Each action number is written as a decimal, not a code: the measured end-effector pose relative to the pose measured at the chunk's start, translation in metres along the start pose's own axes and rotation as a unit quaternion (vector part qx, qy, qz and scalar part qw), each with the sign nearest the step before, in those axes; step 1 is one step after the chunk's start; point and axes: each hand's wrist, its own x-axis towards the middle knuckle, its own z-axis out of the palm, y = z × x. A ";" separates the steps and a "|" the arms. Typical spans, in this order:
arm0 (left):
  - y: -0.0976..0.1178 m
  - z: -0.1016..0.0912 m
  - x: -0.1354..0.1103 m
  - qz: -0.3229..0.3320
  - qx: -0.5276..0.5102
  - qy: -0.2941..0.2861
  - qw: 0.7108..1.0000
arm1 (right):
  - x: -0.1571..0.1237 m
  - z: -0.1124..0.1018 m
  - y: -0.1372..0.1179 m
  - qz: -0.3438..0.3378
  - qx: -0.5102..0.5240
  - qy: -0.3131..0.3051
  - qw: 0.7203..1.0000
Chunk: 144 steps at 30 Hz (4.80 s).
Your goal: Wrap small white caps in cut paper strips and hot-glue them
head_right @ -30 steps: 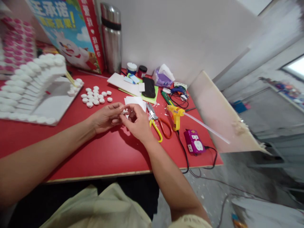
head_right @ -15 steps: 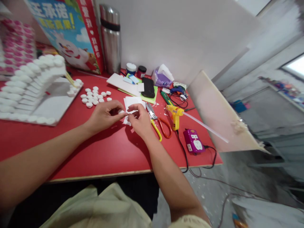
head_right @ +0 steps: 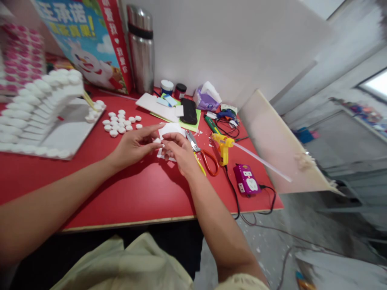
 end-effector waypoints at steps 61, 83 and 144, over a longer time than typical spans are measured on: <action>0.003 0.000 0.009 -0.334 -0.435 0.082 0.832 | -0.054 -0.060 -0.042 0.141 -0.767 0.114 0.615; 0.008 0.005 0.005 -0.302 -0.429 0.038 0.850 | -0.066 -0.032 -0.021 -0.124 -0.584 0.017 0.802; 0.005 -0.001 0.009 -0.302 -0.505 -0.028 0.808 | -0.055 -0.040 0.001 -0.243 -0.550 0.084 0.795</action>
